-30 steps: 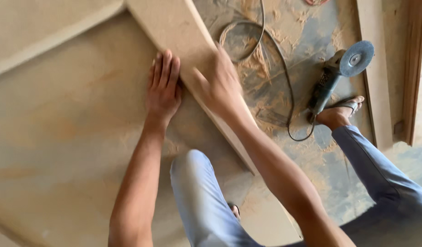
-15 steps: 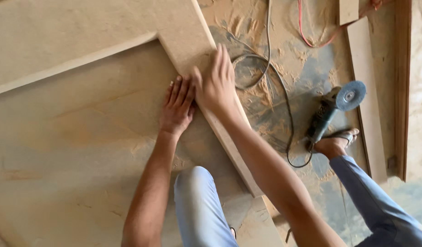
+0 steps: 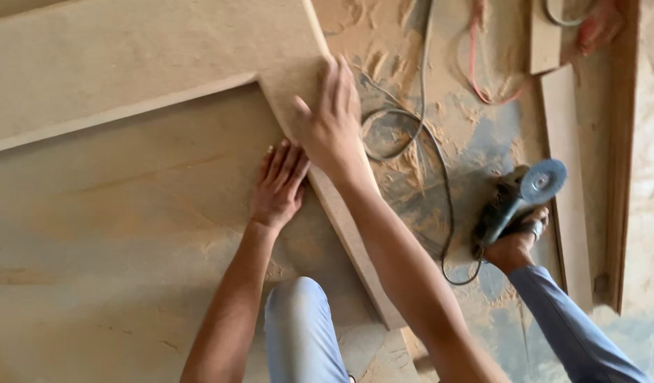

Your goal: The person holds an angle grinder and then sands the surface and edges of a wooden frame by hand using a small piece of sandpaper.

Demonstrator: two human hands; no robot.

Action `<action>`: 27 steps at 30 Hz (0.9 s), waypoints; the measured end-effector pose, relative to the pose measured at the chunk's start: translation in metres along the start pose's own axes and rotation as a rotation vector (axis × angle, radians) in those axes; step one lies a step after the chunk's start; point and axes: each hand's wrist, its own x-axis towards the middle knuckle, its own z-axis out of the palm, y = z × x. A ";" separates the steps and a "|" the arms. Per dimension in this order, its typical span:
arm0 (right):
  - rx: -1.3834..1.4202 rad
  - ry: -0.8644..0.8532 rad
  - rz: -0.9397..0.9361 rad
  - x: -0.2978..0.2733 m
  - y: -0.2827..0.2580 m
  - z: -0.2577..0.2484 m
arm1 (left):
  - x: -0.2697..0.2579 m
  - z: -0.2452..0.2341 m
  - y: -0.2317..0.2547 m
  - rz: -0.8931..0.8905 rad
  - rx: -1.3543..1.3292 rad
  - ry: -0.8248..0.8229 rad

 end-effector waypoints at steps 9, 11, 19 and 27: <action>0.213 -0.185 0.344 -0.118 0.021 -0.035 | 0.003 -0.005 0.000 0.008 -0.032 0.008; 0.011 -0.016 0.056 -0.026 0.028 0.007 | 0.007 -0.005 -0.001 -0.012 0.044 -0.029; 0.083 -0.164 0.224 -0.194 0.059 -0.047 | 0.001 -0.010 0.003 -0.047 0.038 -0.030; 0.189 -0.029 0.015 -0.095 0.092 0.025 | 0.000 0.002 -0.003 -0.037 0.050 0.018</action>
